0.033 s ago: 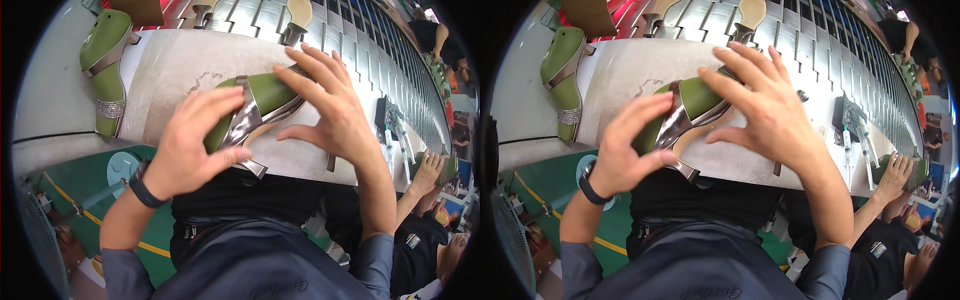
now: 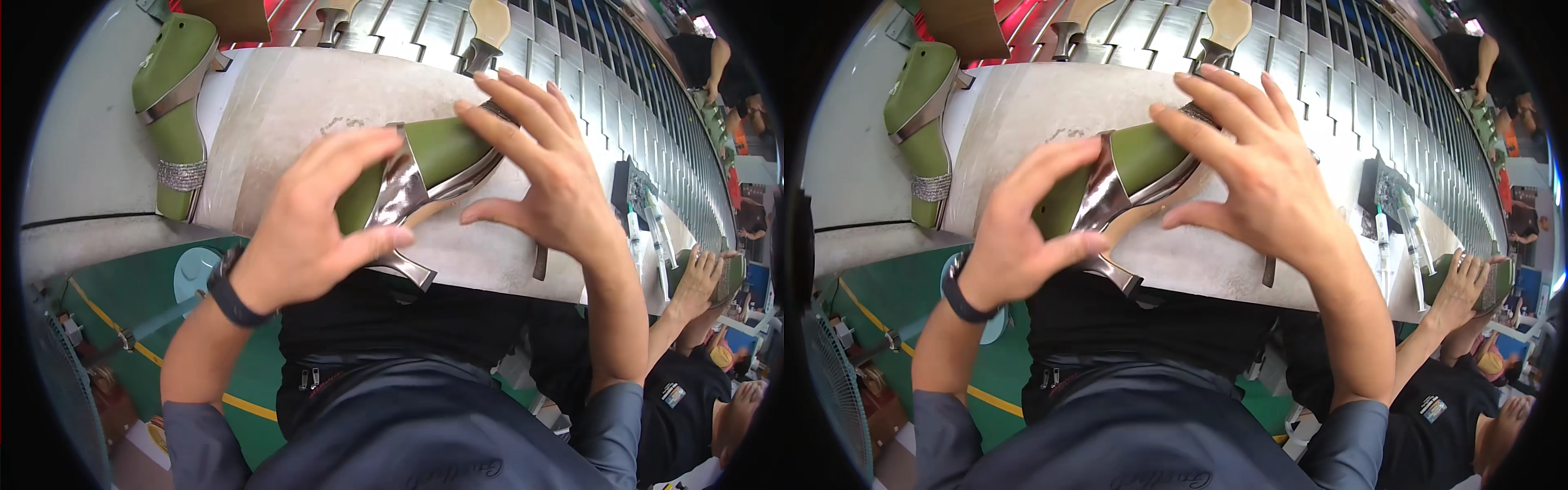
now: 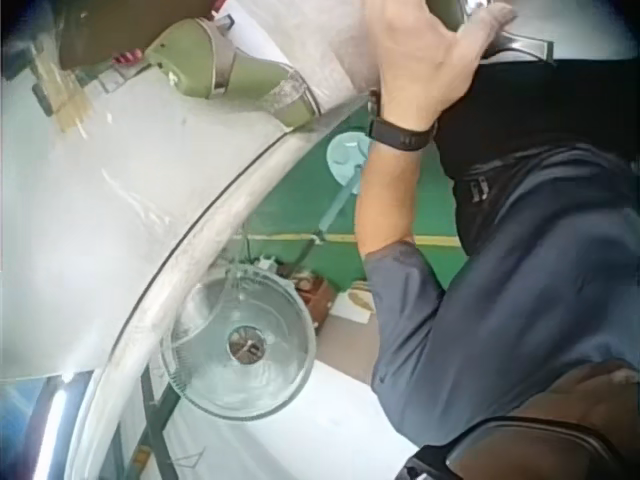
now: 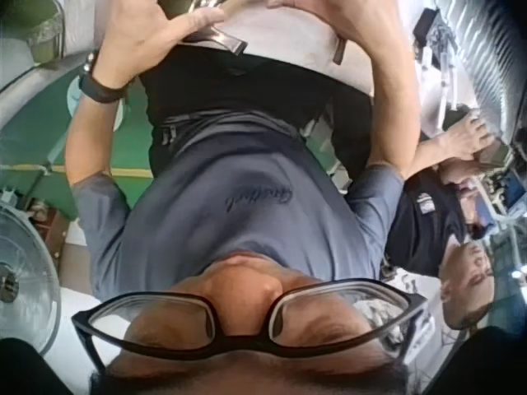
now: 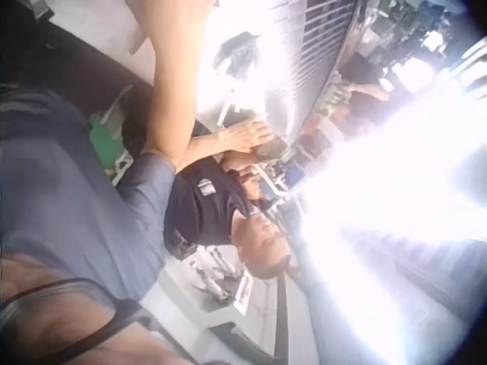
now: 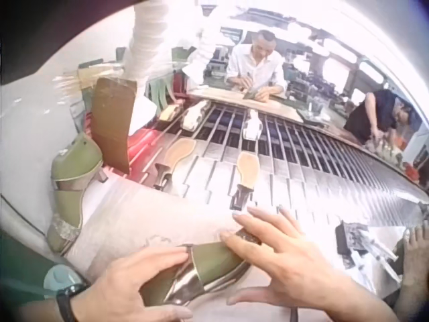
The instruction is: The person assembles high-heeled shoes on a conveyor line by fitting soles onto shoe lasts by hand, injecting adhesive along the seams using a syringe, and tapping the edges and heels with a hammer.
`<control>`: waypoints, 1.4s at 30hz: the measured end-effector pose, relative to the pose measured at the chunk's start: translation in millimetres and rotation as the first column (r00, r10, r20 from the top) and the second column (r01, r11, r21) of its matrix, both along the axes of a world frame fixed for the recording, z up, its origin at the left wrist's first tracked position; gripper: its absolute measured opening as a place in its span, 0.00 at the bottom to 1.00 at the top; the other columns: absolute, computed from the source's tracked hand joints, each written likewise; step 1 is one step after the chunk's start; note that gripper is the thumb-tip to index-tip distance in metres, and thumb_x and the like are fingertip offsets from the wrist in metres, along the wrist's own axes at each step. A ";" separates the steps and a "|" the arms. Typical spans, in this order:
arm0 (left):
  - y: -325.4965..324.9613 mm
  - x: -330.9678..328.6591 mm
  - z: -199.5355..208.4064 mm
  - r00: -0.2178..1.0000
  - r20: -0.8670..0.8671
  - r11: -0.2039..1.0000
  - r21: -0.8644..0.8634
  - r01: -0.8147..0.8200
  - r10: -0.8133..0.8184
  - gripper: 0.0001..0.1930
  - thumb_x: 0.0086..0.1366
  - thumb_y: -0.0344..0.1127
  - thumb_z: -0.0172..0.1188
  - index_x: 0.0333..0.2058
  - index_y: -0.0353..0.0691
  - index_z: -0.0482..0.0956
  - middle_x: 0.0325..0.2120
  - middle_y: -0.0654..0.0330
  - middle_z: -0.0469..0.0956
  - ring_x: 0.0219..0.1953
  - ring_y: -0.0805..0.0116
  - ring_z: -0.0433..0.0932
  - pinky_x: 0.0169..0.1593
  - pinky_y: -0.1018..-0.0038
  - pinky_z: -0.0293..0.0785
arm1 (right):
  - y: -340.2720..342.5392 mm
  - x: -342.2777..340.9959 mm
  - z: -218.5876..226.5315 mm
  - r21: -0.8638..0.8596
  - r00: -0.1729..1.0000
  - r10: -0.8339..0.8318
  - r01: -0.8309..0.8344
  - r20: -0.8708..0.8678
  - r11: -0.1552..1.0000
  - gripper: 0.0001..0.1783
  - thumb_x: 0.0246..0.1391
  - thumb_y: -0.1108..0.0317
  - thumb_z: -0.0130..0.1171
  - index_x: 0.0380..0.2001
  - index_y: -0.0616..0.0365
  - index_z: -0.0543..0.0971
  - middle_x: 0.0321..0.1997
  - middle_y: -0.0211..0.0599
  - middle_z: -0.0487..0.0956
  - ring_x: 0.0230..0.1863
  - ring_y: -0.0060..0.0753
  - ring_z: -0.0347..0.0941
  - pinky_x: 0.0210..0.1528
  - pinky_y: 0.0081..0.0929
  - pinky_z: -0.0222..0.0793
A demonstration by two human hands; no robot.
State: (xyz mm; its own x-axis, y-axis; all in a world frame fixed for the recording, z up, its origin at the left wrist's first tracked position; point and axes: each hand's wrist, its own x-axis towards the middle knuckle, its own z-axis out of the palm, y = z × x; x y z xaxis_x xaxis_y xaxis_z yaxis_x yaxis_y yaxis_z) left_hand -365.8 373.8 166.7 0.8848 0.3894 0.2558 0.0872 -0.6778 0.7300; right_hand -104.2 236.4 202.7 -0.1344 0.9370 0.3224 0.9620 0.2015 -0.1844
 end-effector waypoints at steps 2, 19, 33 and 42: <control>6.1 18.4 5.1 1.000 -0.012 1.000 -0.018 -0.008 0.007 0.47 0.54 0.43 0.80 0.68 0.27 0.69 0.64 0.41 0.73 0.67 0.45 0.73 0.70 0.59 0.67 | 5.9 7.3 -0.3 0.018 1.000 0.009 -0.009 0.025 1.000 0.50 0.34 0.47 0.81 0.66 0.44 0.79 0.72 0.40 0.74 0.73 0.52 0.67 0.76 0.60 0.59; 2.9 50.0 -0.1 0.990 -0.142 1.000 0.023 -0.001 0.004 0.50 0.49 0.40 0.78 0.70 0.31 0.66 0.64 0.46 0.73 0.66 0.45 0.72 0.70 0.57 0.66 | 21.3 3.3 -12.4 0.024 0.969 0.023 -0.017 -0.247 1.000 0.41 0.30 0.57 0.86 0.52 0.56 0.83 0.56 0.40 0.80 0.65 0.52 0.72 0.67 0.49 0.70; 4.1 52.5 -5.2 0.994 -0.066 0.994 0.057 0.090 -0.086 0.52 0.50 0.46 0.78 0.70 0.27 0.65 0.62 0.41 0.73 0.63 0.41 0.72 0.70 0.55 0.66 | -5.0 -21.6 -47.3 0.260 0.950 -0.147 0.221 -0.275 0.940 0.54 0.35 0.55 0.86 0.69 0.49 0.76 0.76 0.51 0.69 0.76 0.59 0.63 0.76 0.58 0.59; -30.3 40.2 12.2 0.978 -0.207 0.999 0.052 0.015 -0.004 0.52 0.55 0.40 0.76 0.75 0.31 0.58 0.64 0.38 0.72 0.67 0.41 0.72 0.72 0.59 0.65 | -120.3 14.8 -63.7 0.011 0.777 -0.517 0.557 -0.359 0.830 0.30 0.50 0.77 0.66 0.59 0.55 0.83 0.54 0.45 0.80 0.58 0.50 0.74 0.59 0.47 0.71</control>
State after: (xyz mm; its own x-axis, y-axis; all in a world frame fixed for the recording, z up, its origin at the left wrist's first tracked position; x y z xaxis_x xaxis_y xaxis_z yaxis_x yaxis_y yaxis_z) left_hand -325.7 343.5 178.9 0.9243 0.3718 0.0869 0.2261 -0.7163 0.6601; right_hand -89.5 116.1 139.0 0.5116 0.7802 0.3599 0.8063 -0.2911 -0.5150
